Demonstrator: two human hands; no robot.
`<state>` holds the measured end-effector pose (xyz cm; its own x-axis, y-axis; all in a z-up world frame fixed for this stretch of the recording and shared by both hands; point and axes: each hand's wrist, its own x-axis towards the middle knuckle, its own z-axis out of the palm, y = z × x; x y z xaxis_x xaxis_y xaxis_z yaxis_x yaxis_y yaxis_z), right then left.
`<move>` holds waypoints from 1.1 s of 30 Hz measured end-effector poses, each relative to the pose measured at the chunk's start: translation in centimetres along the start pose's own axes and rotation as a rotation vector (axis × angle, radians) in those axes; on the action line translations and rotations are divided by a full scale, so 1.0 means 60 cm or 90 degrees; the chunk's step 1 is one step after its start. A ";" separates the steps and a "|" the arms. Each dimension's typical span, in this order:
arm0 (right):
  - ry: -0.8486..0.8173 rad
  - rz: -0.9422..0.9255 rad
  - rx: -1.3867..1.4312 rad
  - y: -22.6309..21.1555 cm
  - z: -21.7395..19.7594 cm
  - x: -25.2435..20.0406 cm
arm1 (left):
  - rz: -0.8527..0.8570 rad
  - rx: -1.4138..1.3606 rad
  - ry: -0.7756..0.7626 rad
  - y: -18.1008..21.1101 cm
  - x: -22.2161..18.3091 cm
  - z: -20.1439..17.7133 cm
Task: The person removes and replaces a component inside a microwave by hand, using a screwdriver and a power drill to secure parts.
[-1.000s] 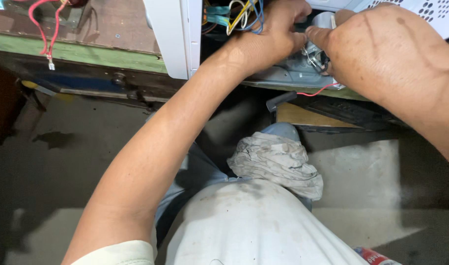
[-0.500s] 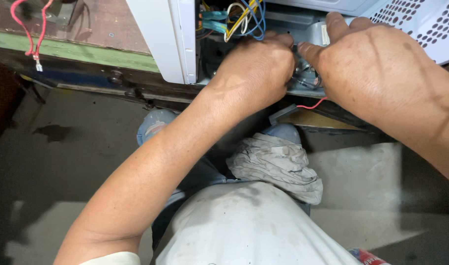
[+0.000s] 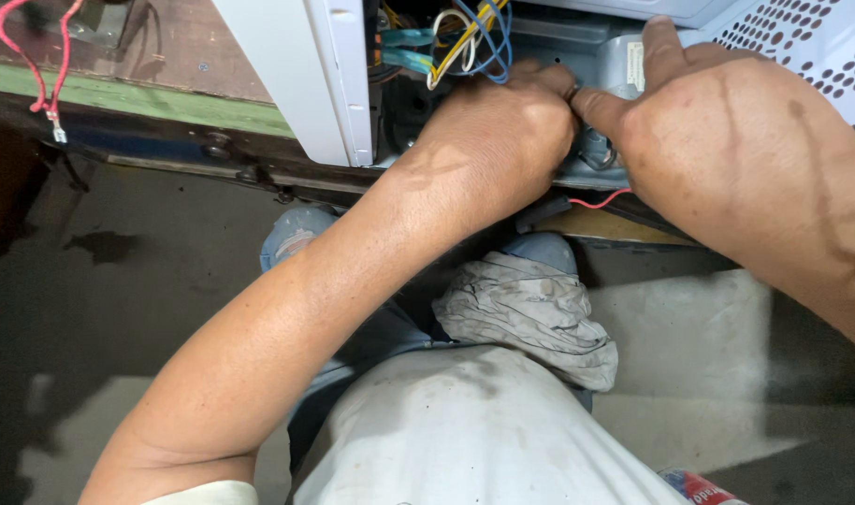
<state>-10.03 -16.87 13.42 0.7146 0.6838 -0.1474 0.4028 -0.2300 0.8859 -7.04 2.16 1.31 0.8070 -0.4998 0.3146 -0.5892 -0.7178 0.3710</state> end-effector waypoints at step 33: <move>-0.074 -0.024 -0.035 -0.001 0.049 -0.016 | 0.087 -0.155 -0.003 -0.044 0.000 0.037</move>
<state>-9.05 -19.54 12.20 0.7630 0.6049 -0.2279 0.4001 -0.1651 0.9015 -5.40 2.98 -1.61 0.7197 -0.5859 0.3726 -0.6840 -0.5061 0.5253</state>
